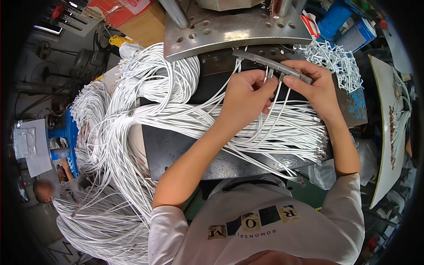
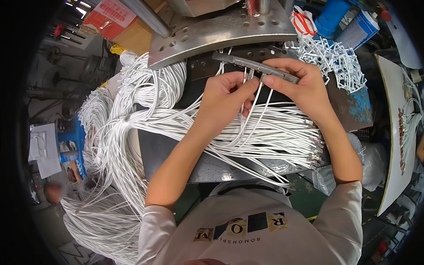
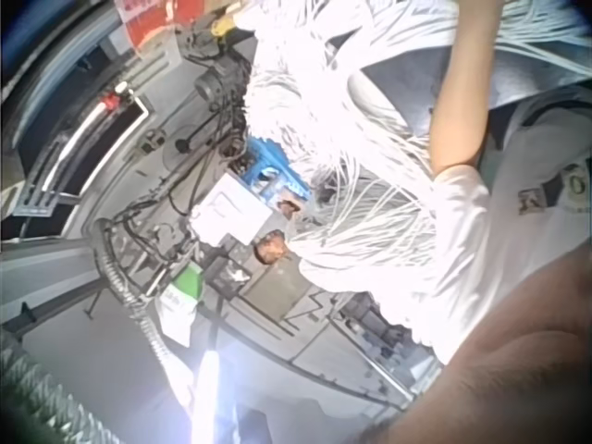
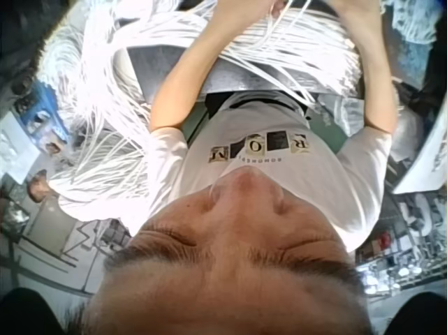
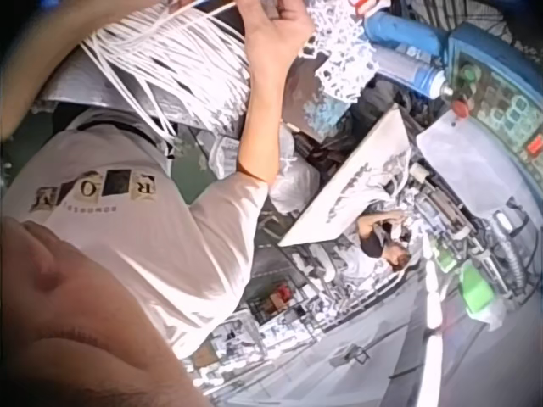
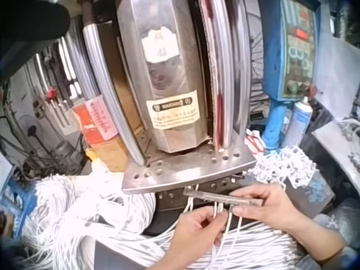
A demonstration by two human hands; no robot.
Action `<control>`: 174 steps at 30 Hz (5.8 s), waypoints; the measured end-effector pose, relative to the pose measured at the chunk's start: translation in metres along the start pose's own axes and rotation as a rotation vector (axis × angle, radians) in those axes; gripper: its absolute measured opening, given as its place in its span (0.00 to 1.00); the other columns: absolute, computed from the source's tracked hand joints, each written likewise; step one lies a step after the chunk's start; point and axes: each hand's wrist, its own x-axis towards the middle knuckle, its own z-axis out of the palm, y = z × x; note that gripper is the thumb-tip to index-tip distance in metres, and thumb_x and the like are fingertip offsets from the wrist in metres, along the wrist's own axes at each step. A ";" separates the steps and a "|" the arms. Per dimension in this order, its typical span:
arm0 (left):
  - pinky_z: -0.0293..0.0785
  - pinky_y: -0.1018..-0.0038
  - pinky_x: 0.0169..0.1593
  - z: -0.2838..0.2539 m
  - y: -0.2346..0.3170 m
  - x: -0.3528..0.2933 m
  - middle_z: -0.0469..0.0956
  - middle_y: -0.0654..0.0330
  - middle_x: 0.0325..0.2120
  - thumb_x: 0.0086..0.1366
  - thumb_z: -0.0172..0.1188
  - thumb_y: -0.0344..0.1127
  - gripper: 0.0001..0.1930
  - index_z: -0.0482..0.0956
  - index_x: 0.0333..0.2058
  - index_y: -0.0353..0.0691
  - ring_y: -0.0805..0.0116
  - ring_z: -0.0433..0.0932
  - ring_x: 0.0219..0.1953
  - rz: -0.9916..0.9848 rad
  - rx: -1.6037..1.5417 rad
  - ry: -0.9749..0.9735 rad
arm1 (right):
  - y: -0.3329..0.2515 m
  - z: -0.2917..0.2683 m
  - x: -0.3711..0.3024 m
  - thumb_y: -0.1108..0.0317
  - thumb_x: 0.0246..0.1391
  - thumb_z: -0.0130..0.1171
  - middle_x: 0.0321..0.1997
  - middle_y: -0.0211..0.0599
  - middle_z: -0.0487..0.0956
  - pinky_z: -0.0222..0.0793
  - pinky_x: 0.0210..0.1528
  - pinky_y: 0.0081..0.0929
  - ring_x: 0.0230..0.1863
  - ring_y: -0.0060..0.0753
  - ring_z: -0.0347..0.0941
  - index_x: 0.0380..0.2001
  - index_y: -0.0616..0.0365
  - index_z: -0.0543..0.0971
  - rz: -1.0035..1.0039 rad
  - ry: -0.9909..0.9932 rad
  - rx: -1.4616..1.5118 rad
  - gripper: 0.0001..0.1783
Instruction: The person loads the ends of cables into a metal holder, places the assembly into a press machine, presses the machine control buttons by hand to mold the connectors, and removes the finished cables.
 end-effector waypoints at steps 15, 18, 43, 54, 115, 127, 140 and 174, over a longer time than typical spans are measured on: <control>0.79 0.79 0.29 -0.005 0.003 0.003 0.78 0.64 0.27 0.72 0.62 0.36 0.12 0.83 0.42 0.29 0.79 0.76 0.26 0.077 -0.101 0.063 | 0.002 -0.008 0.002 0.69 0.59 0.70 0.43 0.33 0.86 0.74 0.51 0.20 0.43 0.20 0.79 0.50 0.65 0.84 0.025 0.086 0.105 0.18; 0.79 0.80 0.32 -0.007 0.002 0.003 0.78 0.65 0.29 0.73 0.62 0.37 0.13 0.83 0.44 0.30 0.80 0.77 0.29 0.052 -0.087 0.055 | 0.004 -0.009 0.002 0.69 0.59 0.69 0.44 0.34 0.86 0.74 0.52 0.20 0.44 0.21 0.80 0.50 0.65 0.84 0.035 0.090 0.147 0.17; 0.73 0.69 0.34 -0.053 0.015 0.047 0.83 0.57 0.27 0.69 0.63 0.39 0.14 0.83 0.34 0.30 0.70 0.77 0.29 0.165 0.353 0.324 | -0.005 -0.016 0.046 0.74 0.57 0.67 0.39 0.40 0.83 0.72 0.43 0.27 0.38 0.34 0.79 0.47 0.66 0.82 -0.321 -0.172 -0.579 0.15; 0.65 0.78 0.35 -0.056 0.004 0.051 0.79 0.67 0.24 0.70 0.63 0.41 0.13 0.86 0.37 0.36 0.79 0.70 0.27 -0.006 0.224 0.183 | 0.066 -0.036 0.190 0.54 0.66 0.55 0.66 0.43 0.72 0.65 0.69 0.37 0.64 0.44 0.70 0.65 0.51 0.68 -0.566 0.044 -1.046 0.28; 0.76 0.53 0.43 -0.021 0.022 0.050 0.82 0.45 0.29 0.70 0.57 0.40 0.15 0.80 0.29 0.32 0.42 0.81 0.35 0.553 1.104 0.110 | 0.056 -0.017 0.152 0.68 0.62 0.56 0.47 0.57 0.79 0.72 0.53 0.46 0.51 0.61 0.74 0.49 0.64 0.76 -0.629 0.078 -1.199 0.14; 0.74 0.50 0.51 -0.048 0.023 0.075 0.82 0.45 0.41 0.70 0.56 0.43 0.16 0.82 0.41 0.34 0.42 0.80 0.47 0.620 1.250 0.268 | 0.050 -0.012 0.182 0.62 0.67 0.51 0.53 0.57 0.79 0.67 0.64 0.43 0.57 0.58 0.73 0.53 0.63 0.78 -0.748 0.137 -1.058 0.19; 0.59 0.42 0.65 -0.071 -0.001 0.082 0.75 0.46 0.55 0.71 0.53 0.45 0.22 0.75 0.57 0.37 0.43 0.70 0.61 0.795 1.461 0.580 | 0.004 0.041 0.109 0.51 0.71 0.50 0.51 0.58 0.79 0.67 0.59 0.47 0.53 0.62 0.74 0.55 0.58 0.77 -0.562 -0.105 -1.042 0.23; 0.58 0.53 0.70 -0.053 -0.043 -0.214 0.68 0.57 0.66 0.44 0.58 0.13 0.45 0.73 0.65 0.48 0.48 0.61 0.71 0.170 1.375 0.564 | 0.016 -0.006 -0.166 0.81 0.31 0.61 0.75 0.47 0.64 0.45 0.74 0.58 0.77 0.55 0.55 0.62 0.51 0.76 -0.335 -0.073 -1.111 0.45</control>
